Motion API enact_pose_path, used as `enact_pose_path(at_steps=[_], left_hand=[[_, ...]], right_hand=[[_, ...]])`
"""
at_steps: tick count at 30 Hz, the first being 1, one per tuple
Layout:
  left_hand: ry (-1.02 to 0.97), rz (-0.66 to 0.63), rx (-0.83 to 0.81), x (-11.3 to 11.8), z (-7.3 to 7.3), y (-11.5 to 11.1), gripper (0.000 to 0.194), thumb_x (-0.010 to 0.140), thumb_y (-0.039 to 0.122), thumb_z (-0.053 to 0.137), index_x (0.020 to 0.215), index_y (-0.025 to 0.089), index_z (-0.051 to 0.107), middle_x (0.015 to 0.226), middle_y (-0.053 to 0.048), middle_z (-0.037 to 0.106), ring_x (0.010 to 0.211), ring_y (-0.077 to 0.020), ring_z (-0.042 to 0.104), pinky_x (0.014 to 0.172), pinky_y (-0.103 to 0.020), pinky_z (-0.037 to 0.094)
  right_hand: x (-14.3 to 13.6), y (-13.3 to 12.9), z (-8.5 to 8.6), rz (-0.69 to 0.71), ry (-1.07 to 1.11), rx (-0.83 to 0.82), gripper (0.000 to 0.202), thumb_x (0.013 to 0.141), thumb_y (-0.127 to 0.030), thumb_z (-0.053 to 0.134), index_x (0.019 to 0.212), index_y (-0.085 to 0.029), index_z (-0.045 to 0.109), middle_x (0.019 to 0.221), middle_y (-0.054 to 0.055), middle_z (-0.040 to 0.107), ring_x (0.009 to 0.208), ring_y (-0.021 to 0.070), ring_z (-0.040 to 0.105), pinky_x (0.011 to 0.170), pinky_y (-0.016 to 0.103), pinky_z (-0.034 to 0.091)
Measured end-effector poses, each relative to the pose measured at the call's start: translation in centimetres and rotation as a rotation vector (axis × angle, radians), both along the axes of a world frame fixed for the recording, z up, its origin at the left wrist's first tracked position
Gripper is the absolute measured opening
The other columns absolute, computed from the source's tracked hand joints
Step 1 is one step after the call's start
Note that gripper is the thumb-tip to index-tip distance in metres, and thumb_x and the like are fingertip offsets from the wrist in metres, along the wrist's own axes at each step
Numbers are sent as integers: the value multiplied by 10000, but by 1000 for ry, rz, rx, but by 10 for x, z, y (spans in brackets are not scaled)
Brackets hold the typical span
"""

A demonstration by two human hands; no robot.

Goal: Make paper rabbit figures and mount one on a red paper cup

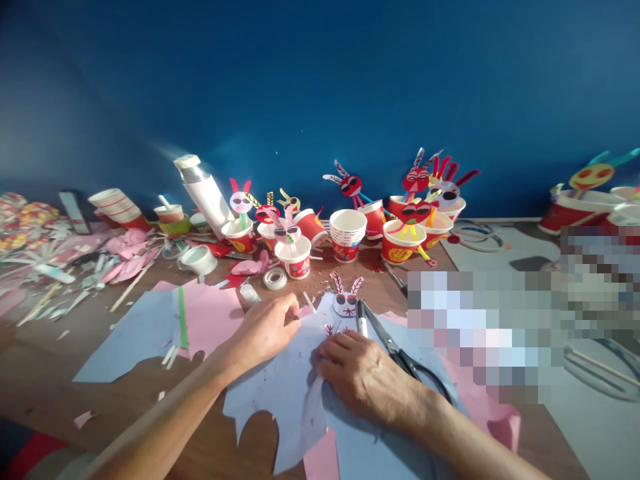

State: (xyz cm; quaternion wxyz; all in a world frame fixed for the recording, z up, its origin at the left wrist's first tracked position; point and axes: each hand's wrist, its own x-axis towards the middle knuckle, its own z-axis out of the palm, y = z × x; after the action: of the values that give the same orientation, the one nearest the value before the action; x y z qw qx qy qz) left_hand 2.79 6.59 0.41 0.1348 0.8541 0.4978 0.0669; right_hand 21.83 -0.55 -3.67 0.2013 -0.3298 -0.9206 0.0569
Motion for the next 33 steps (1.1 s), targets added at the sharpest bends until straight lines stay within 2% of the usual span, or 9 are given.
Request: enact_pose_path(at_steps=[4, 10, 13, 18, 22, 25, 28, 31, 33], left_hand=[[-35, 4, -12, 1, -2, 1, 79, 772, 142, 534, 838, 184, 552, 746, -30, 661, 709, -196, 623, 616, -275, 428], [-95, -7, 0, 9, 6, 8, 159, 839, 195, 504, 976, 189, 585, 904, -49, 697, 850, -188, 647, 733, -272, 474], [-91, -13, 56, 21, -3, 19, 236, 833, 106, 469, 1029, 163, 585, 977, -84, 682, 938, -203, 630, 811, -297, 463], [-78, -38, 133, 44, -24, 40, 274, 812, 20, 417, 964, 144, 607, 957, -109, 661, 914, -212, 629, 801, -310, 472], [-97, -97, 164, 46, -15, 29, 302, 809, 7, 411, 1007, 153, 586, 1023, -91, 634, 864, -185, 632, 750, -281, 493], [-153, -160, 201, 25, 0, 1, 307, 855, 47, 397, 1079, 177, 561, 1045, -64, 629, 931, -167, 611, 812, -271, 482], [-477, -206, 308, -16, 8, -26, 194, 864, 106, 460, 976, 179, 600, 859, -32, 650, 775, -136, 616, 722, -233, 490], [-557, 88, 294, -59, 7, -33, 118, 855, 157, 504, 890, 168, 616, 733, -6, 624, 582, -98, 563, 561, -195, 463], [-583, 261, 257, -78, 2, -27, 108, 847, 204, 518, 850, 166, 619, 725, -3, 618, 587, -102, 567, 569, -197, 472]], right_hand=[[0, 0, -2, -10, -1, 26, 265, 848, -52, 391, 860, -170, 628, 908, 72, 656, 834, 186, 580, 711, 327, 468], [-2, 0, 3, 3, 24, -3, 265, 840, -23, 391, 824, -165, 614, 922, 73, 670, 853, 176, 601, 755, 317, 482], [-2, 0, 4, 5, 44, 12, 258, 840, -21, 396, 805, -165, 607, 911, 74, 674, 866, 171, 609, 764, 315, 484], [-1, 0, 0, -7, 29, 53, 205, 850, -47, 438, 808, -167, 597, 906, 80, 669, 853, 168, 606, 753, 306, 477], [0, 0, -2, -16, 8, 23, 213, 849, -39, 424, 827, -164, 595, 948, 69, 662, 848, 176, 595, 735, 315, 473], [0, 0, -6, -21, 23, 9, 231, 848, -32, 411, 836, -166, 599, 960, 61, 661, 854, 178, 589, 739, 326, 469], [-1, 0, -9, -37, 65, 9, 239, 859, -46, 414, 885, -175, 613, 969, 53, 663, 852, 179, 589, 743, 336, 468], [-1, 1, -10, -52, 91, 12, 261, 862, -51, 404, 903, -180, 627, 978, 65, 659, 887, 189, 590, 767, 350, 468], [-2, 2, -9, -53, 91, 2, 279, 855, -42, 389, 891, -173, 633, 991, 79, 655, 938, 202, 584, 794, 363, 468]])
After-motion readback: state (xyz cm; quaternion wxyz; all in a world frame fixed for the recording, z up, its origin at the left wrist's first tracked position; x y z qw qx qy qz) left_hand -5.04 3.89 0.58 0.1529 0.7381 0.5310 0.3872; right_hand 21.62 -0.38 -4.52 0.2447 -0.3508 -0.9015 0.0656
